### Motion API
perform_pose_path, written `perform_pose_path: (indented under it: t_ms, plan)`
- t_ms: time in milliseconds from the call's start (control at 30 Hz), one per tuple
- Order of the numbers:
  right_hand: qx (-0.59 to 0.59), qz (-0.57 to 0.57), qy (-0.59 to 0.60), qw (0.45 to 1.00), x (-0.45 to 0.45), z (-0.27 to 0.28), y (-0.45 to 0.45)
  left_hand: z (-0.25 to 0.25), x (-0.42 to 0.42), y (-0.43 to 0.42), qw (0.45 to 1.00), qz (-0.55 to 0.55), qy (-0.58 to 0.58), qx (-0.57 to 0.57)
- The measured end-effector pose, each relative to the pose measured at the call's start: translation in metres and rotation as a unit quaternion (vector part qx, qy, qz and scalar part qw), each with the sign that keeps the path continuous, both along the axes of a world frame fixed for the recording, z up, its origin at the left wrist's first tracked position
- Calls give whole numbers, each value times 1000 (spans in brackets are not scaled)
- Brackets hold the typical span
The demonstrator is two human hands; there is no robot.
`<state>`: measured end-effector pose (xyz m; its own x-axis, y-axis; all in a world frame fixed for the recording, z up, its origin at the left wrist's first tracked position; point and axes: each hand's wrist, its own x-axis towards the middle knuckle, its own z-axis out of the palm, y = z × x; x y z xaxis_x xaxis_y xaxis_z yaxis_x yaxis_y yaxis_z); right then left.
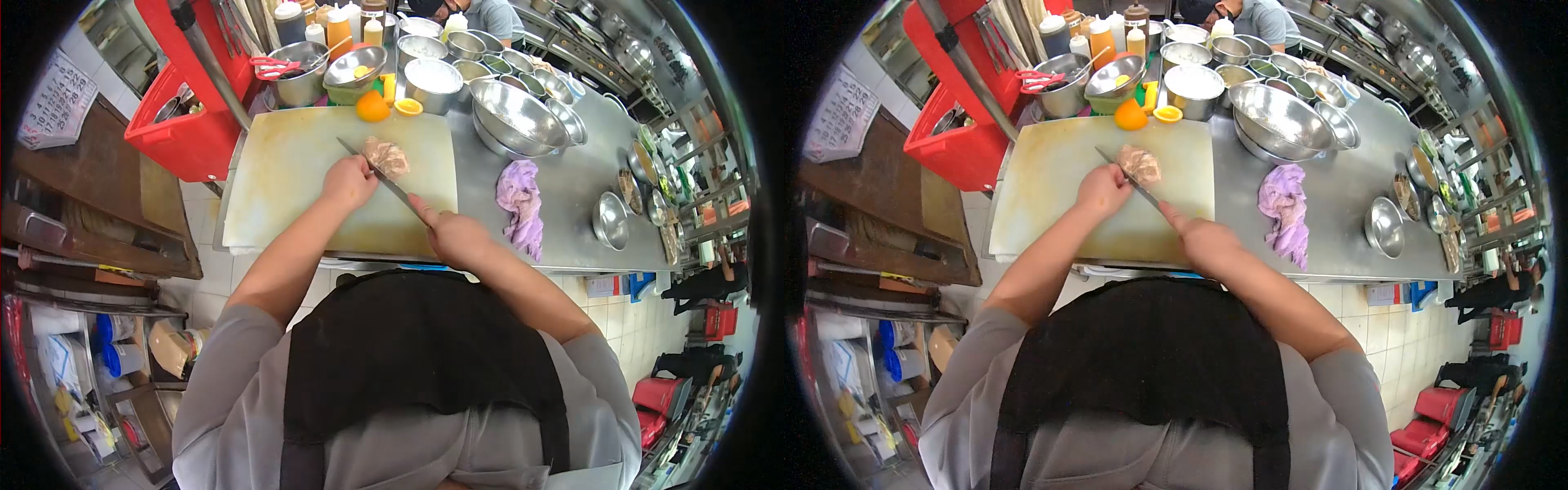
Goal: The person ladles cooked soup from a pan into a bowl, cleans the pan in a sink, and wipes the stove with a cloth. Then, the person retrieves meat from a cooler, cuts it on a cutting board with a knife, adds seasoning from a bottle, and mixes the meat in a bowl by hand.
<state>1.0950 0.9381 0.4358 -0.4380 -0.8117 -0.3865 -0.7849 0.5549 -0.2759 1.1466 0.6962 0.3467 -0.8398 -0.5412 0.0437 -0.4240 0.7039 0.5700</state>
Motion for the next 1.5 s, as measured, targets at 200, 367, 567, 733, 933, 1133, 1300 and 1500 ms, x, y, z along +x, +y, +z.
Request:
perform_pose_path:
  t_ms: [200, 367, 567, 733, 933, 1133, 1300, 1500]
  plan:
    - [-35, 9, 4, 999, -7, -17, -11, -5, 5, -4, 999, -23, 31, -6]
    - [-40, 32, 12, 999, -5, -10, 53, 3, 9, -7, 999, -35, 16, 25]
    - [-45, -24, -80, 996, 0, 59, 134, 6, 49, -29, 998, 41, 35, 45]
    - [-240, -107, -47, 964, -4, 43, 162, 6, 73, -60, 858, 145, 167, 463]
    - [-193, -109, 102, 970, -44, -54, 87, 27, 24, -61, 731, 112, 194, 645]
    - [-285, -165, 125, 936, -41, -35, 66, 17, -7, -63, 754, 91, 168, 629]
    - [-339, -405, 250, 812, -103, -40, 187, 17, 0, -46, 868, 43, 152, 471]
    - [-368, -753, 120, 533, -184, -58, 342, 53, -33, 35, 992, -119, 28, -29]
